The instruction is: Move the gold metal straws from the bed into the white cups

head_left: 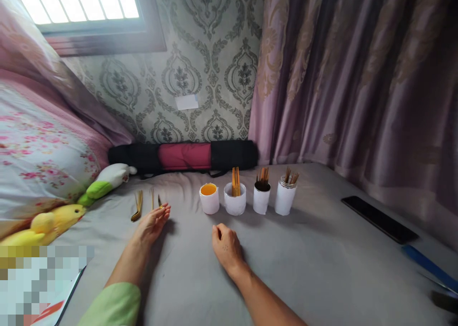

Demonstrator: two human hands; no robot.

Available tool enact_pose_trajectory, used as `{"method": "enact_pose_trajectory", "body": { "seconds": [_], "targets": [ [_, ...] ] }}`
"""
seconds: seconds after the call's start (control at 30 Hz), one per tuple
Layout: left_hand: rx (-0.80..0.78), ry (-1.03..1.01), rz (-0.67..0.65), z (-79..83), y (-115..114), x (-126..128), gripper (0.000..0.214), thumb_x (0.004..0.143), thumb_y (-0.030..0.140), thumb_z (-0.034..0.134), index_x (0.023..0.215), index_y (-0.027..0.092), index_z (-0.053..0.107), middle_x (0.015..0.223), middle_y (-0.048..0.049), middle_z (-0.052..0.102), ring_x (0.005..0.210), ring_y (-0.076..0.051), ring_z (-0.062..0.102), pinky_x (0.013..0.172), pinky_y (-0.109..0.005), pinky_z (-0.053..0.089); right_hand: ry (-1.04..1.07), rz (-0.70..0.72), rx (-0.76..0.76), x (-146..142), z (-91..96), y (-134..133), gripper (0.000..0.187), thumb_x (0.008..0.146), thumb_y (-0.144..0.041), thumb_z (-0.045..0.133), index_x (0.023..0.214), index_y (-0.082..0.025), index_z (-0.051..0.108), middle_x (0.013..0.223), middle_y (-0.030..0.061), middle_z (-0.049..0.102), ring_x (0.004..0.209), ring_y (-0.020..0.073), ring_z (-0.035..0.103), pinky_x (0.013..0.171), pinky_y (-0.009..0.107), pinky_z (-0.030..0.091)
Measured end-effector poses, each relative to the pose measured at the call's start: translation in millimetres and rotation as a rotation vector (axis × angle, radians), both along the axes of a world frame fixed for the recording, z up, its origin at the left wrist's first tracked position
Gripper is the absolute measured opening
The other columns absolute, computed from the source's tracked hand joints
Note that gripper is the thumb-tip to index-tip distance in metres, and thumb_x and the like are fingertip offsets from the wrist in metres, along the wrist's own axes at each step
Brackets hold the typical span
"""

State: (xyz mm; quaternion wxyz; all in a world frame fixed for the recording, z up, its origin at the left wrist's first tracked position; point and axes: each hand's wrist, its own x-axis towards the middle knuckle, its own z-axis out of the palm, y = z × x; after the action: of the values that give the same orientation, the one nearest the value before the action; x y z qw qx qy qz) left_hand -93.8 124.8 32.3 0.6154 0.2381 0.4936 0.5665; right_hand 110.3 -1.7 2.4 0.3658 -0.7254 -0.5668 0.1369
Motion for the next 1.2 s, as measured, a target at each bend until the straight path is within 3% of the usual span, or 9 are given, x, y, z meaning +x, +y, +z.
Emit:
{"method": "enact_pose_trajectory", "body": {
  "seconds": [0.27,0.6,0.83,1.2],
  "targets": [
    [0.096,-0.062,-0.073,-12.5,-32.0,12.9,0.018,0.076,0.001,0.048,0.087,0.009,0.06,0.069,-0.0042,0.06,0.051,-0.006,0.056,0.046,-0.013,0.048,-0.005,0.005,0.009,0.3,-1.9,1.1,0.028,0.085,-0.029,0.036,0.067,-0.02,0.056,0.063,0.0025,0.064,0.056,0.0115,0.053,0.052,0.024,0.023],
    [0.135,-0.066,-0.161,-3.7,-79.4,44.8,0.021,0.072,0.005,0.057,0.092,0.01,0.062,0.069,-0.0038,0.061,0.052,-0.005,0.054,0.045,-0.014,0.044,0.041,0.019,0.017,0.7,-0.4,1.3,0.029,0.085,-0.03,0.036,0.068,-0.02,0.058,0.064,0.0031,0.064,0.058,0.012,0.053,0.054,0.023,0.026],
    [0.096,-0.042,-0.198,-2.9,-104.9,62.5,0.022,0.069,0.009,0.061,0.091,0.012,0.062,0.082,-0.0084,0.065,0.056,-0.006,0.056,0.049,-0.015,0.046,0.149,0.06,0.03,2.8,-0.6,2.3,0.033,0.085,-0.033,0.035,0.068,-0.018,0.059,0.064,0.0044,0.064,0.055,0.0114,0.053,0.053,0.021,0.031],
    [0.101,-0.046,-0.273,-10.2,-126.7,76.3,0.035,0.062,0.02,0.07,0.096,0.014,0.062,0.088,-0.0095,0.065,0.06,-0.008,0.057,0.053,-0.018,0.046,0.211,0.112,0.045,5.6,-1.5,3.7,0.037,0.085,-0.037,0.032,0.07,-0.017,0.059,0.06,0.003,0.062,0.052,0.0104,0.052,0.05,0.019,0.033]
  ]
}}
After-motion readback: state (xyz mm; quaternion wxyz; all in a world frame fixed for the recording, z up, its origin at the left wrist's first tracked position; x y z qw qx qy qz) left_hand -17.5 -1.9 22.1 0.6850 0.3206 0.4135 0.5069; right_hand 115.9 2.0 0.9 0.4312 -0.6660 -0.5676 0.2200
